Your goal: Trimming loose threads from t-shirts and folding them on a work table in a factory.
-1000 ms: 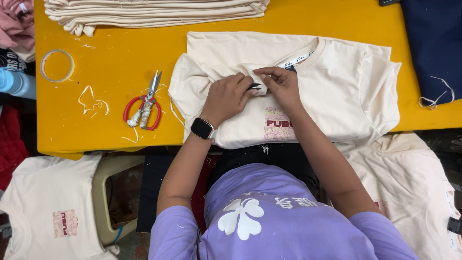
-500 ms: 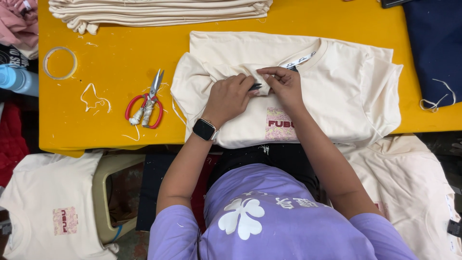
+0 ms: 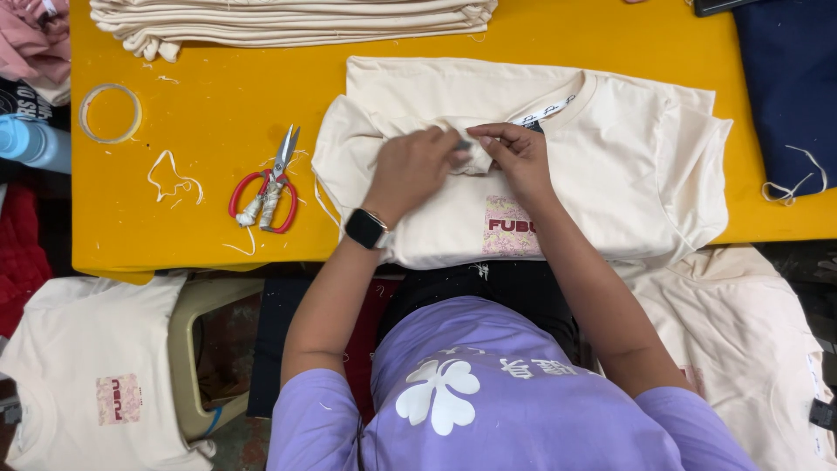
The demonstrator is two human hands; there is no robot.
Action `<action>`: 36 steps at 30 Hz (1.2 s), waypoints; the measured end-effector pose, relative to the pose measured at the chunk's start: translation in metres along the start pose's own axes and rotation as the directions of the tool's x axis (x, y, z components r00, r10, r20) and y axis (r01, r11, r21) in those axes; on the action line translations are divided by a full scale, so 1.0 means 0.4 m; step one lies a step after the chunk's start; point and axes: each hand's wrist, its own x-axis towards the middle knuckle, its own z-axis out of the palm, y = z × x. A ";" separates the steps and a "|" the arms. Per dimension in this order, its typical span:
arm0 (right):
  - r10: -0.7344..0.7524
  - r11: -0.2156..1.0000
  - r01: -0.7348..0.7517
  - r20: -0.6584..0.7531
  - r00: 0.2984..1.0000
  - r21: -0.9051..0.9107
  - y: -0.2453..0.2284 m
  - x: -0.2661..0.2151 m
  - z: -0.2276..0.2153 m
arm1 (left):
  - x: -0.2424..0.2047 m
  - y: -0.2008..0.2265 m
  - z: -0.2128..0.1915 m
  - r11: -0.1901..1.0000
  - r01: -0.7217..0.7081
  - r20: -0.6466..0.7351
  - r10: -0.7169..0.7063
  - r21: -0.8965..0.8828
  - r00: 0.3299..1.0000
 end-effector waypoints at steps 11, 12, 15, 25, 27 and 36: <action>0.014 0.999 -0.013 0.032 0.999 -0.044 0.016 -0.014 -0.015 | -0.182 -0.535 -0.162 0.764 0.594 -0.219 -0.553 0.252 0.804; -0.001 1.000 0.002 0.040 0.999 -0.018 0.006 -0.014 -0.013 | -0.192 -0.550 -0.169 0.747 0.602 -0.180 -0.575 0.283 0.798; -0.010 1.000 0.010 0.043 0.999 0.005 -0.021 -0.012 -0.002 | -0.197 -0.562 -0.194 0.720 0.601 -0.157 -0.587 0.346 0.794; 0.011 0.860 0.006 0.031 0.999 -0.510 -0.137 -0.080 0.018 | -0.021 0.086 -0.133 0.906 0.181 0.138 -0.137 -0.382 0.981; -0.156 0.758 0.079 -0.061 0.986 -0.648 -0.134 -0.035 -0.106 | 0.001 0.132 -0.095 0.930 0.185 0.088 -0.166 -0.318 0.982; -0.382 0.497 0.027 -0.191 0.904 -0.867 -0.057 -0.020 -0.329 | -0.005 0.148 0.057 0.974 0.225 -0.198 -0.215 0.030 0.956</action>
